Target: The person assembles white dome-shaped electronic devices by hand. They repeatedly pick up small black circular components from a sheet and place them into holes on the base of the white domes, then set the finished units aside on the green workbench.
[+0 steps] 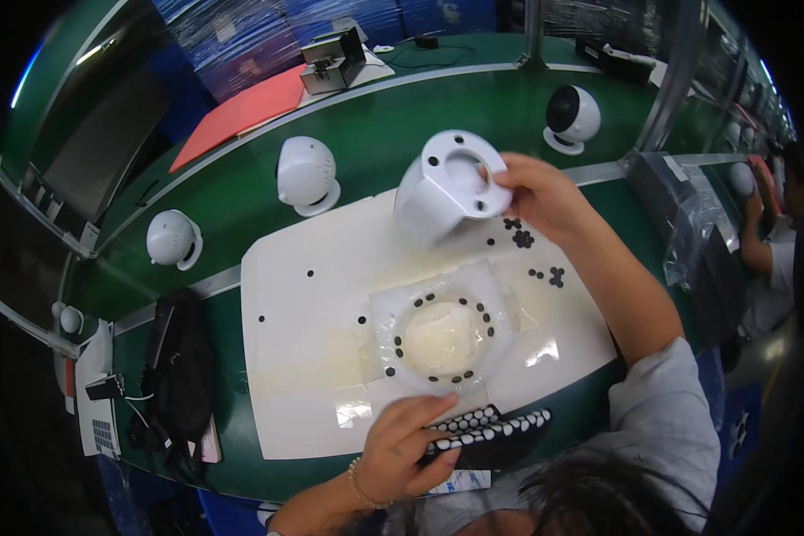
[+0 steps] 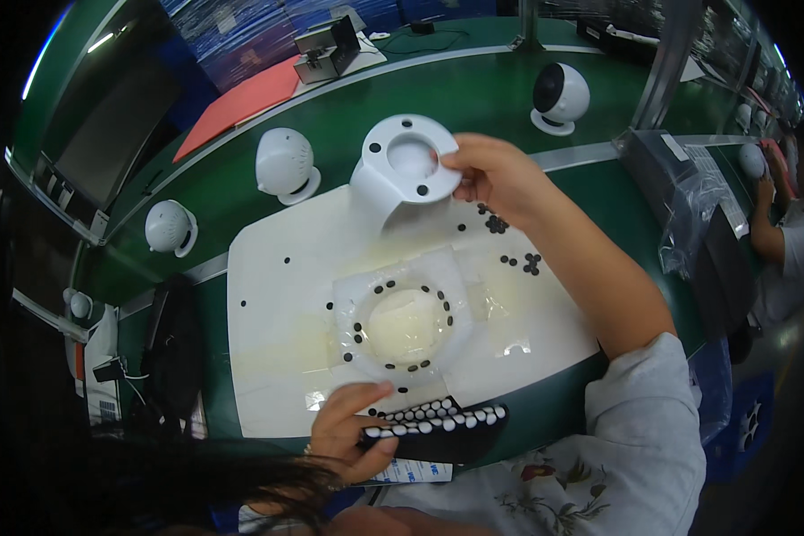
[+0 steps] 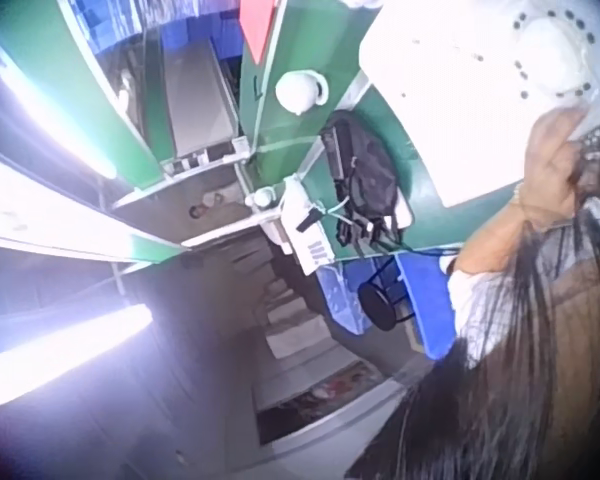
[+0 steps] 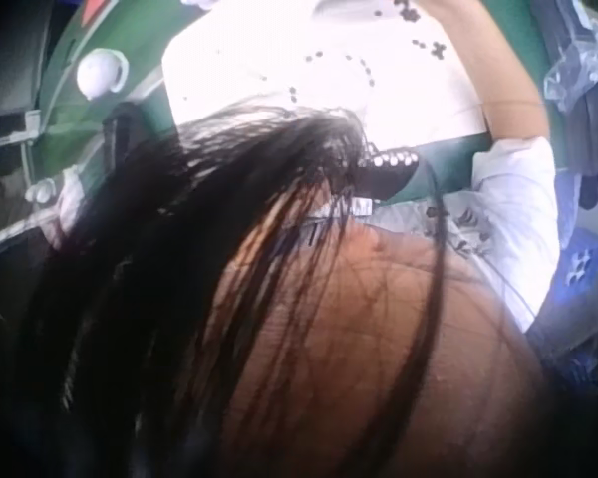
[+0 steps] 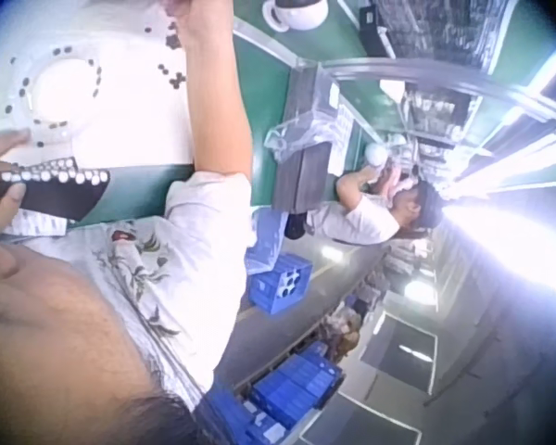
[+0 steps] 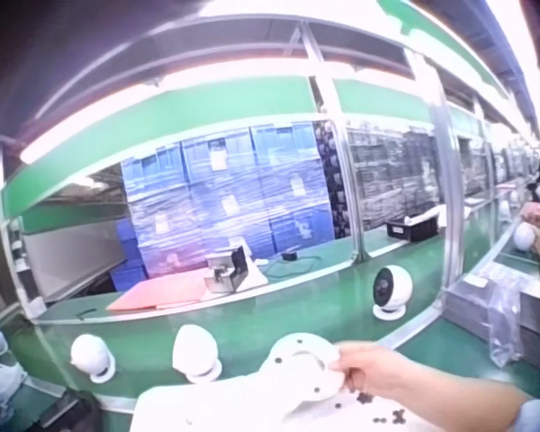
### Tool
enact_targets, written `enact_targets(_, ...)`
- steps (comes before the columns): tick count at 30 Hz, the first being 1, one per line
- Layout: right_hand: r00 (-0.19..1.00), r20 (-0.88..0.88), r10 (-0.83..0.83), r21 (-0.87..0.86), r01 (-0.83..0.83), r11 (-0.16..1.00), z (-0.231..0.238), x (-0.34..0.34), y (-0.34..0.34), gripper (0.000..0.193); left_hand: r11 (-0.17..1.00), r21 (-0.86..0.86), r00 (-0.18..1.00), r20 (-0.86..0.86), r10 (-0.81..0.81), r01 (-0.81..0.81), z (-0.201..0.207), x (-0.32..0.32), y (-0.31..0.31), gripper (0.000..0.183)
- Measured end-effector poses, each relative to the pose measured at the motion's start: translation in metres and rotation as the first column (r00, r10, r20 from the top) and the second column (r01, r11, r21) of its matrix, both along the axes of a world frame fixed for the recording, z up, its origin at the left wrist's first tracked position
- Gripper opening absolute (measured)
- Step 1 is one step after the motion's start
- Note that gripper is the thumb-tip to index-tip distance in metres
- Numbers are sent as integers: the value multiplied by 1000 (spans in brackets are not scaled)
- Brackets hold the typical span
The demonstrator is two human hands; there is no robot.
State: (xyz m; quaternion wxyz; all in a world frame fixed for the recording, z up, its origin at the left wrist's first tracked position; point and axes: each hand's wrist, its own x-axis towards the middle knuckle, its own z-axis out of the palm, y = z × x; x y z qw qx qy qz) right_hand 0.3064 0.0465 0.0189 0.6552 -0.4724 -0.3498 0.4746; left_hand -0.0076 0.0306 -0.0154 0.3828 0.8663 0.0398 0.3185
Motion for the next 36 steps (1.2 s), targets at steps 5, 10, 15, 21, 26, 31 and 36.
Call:
enact_targets(5,-382,887,-260,331,133,934,-62,53,84,24,958,-198,975,-32,-219,209,-13,-5,6,23)
enact_targets(10,-191,980,-59,120,325,938,-80,74,86,27,838,-442,883,-184,-433,319,6,-13,8,33)
enact_targets(15,-137,990,-23,112,692,713,-76,148,43,46,777,-505,816,-216,-536,377,14,-8,10,37)
enact_targets(21,-221,970,99,146,862,486,-74,198,8,47,770,-455,797,-188,-573,447,13,2,17,43)
enact_targets(26,-329,872,-364,488,511,708,-49,157,-23,31,827,-477,907,-131,-401,297,6,-7,20,50)
enact_targets(31,787,516,-340,234,252,939,23,-5,-53,27,909,-394,980,-75,-183,139,6,-15,12,41)
enact_targets(36,826,551,116,-29,-120,992,20,-95,-43,31,926,-370,991,-79,-110,73,6,-18,9,33)
